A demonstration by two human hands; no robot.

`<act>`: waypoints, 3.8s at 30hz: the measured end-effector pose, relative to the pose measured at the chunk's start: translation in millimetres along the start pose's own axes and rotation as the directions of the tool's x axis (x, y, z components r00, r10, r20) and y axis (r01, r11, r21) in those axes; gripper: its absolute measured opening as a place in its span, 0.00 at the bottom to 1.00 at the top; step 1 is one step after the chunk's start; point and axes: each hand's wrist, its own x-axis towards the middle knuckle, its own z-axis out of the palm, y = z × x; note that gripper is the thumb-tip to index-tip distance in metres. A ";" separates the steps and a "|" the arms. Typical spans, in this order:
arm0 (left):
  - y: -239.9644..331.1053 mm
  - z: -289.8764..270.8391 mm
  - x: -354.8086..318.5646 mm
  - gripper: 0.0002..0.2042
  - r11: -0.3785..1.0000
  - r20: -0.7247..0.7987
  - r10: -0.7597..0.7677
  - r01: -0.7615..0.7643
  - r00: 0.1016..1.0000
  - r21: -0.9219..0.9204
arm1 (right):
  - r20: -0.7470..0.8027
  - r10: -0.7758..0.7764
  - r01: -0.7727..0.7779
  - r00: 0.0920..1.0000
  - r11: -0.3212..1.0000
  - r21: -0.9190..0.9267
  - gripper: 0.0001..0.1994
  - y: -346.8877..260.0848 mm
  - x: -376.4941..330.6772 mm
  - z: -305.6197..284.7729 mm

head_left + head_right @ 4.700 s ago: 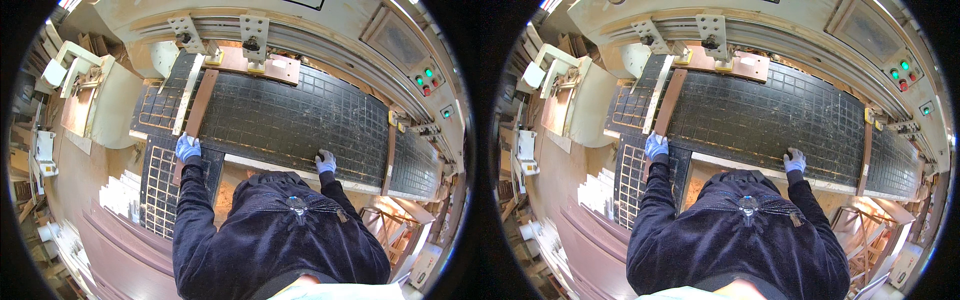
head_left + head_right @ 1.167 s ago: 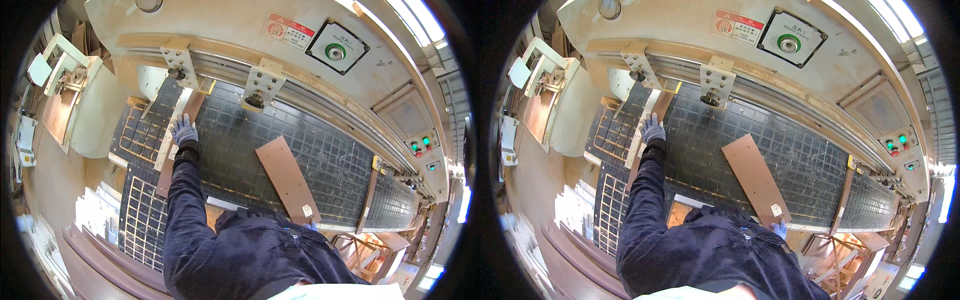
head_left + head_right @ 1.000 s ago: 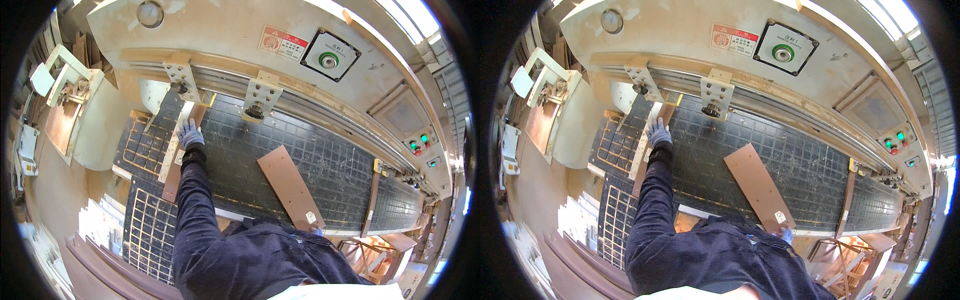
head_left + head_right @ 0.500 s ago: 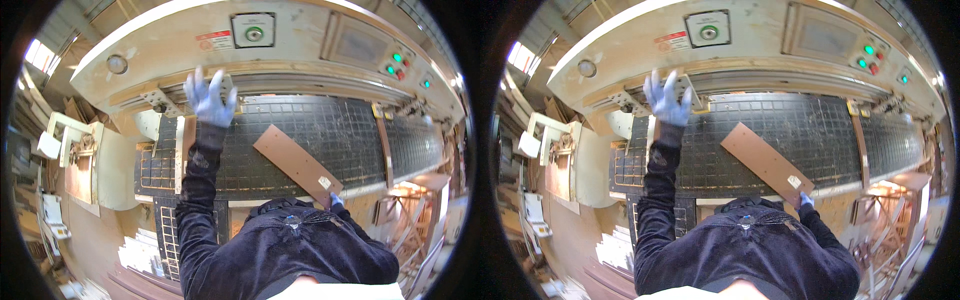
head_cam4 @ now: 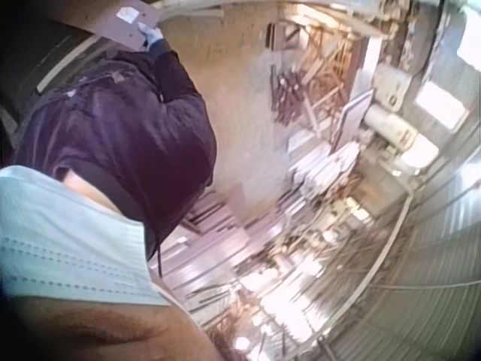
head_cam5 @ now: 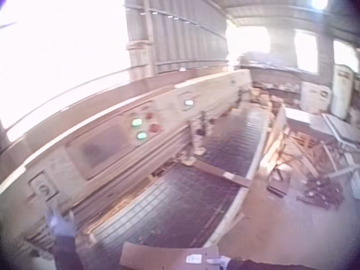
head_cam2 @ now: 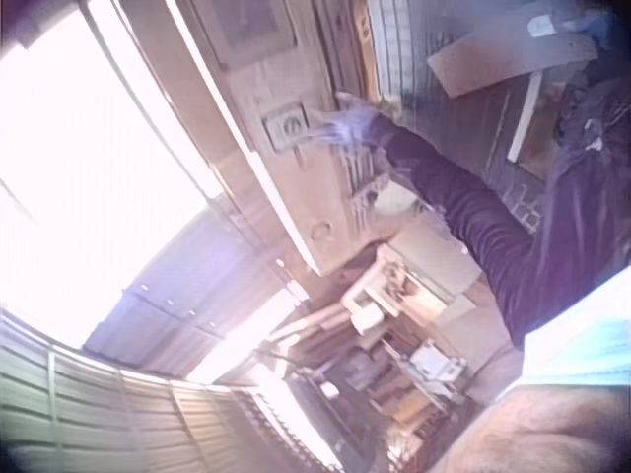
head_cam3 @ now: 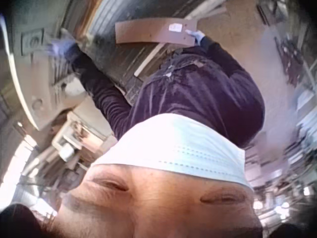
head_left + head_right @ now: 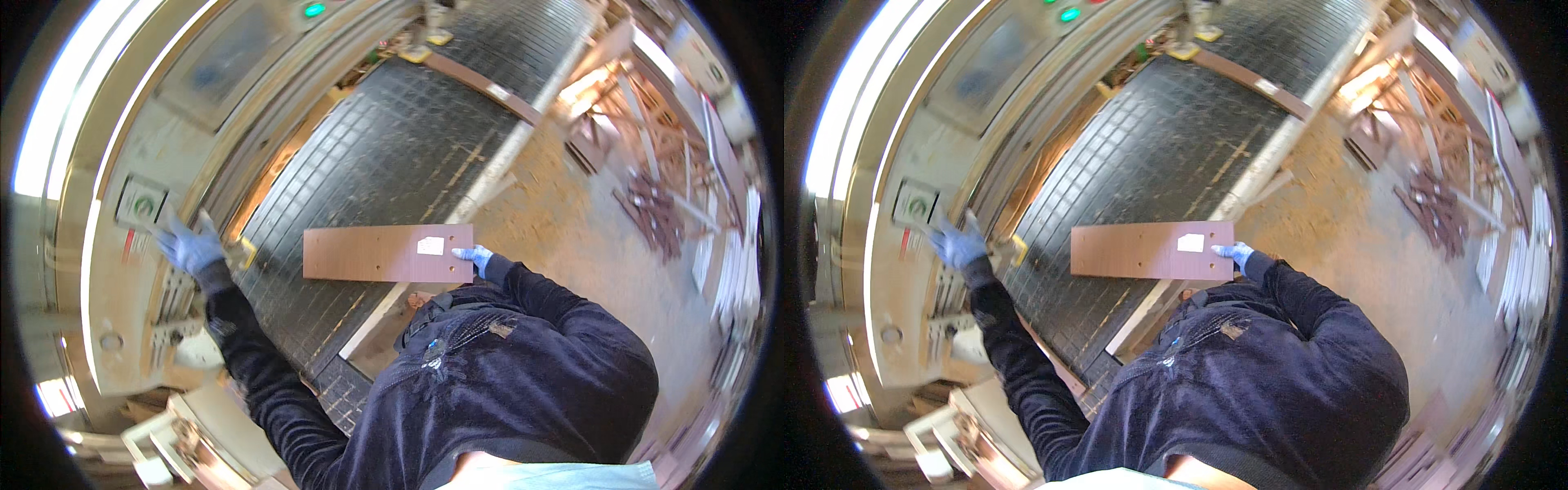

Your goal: The person repeatedly places rectangular wood panels onto a panel saw, aligns them, and cuts them into smaller pieces. The cut pieces are then moved aside and stacked on the floor. The process is repeated with multiple panels throughout the clip.

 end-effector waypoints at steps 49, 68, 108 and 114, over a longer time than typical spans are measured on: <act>842.4 131.0 -209.4 0.39 0.845 0.774 -0.414 0.519 0.479 0.131 | -0.383 -0.668 0.651 0.638 0.203 0.732 0.24 -312.8 -97.8 -832.7; 859.1 133.5 -188.4 0.40 0.626 0.676 -0.690 0.682 0.260 0.377 | -0.639 0.161 0.265 0.752 0.813 0.518 0.21 -266.7 -118.5 -720.0; 1084.4 -36.5 -327.0 0.33 0.477 0.798 -0.007 0.703 0.603 -0.528 | -0.801 0.328 0.469 0.501 0.675 0.570 0.17 -91.5 -263.9 -776.0; 1190.6 -89.7 -386.1 0.35 0.219 0.641 0.556 0.650 0.529 -0.727 | -0.798 0.449 0.544 0.401 0.584 0.602 0.19 -15.0 -321.5 -792.6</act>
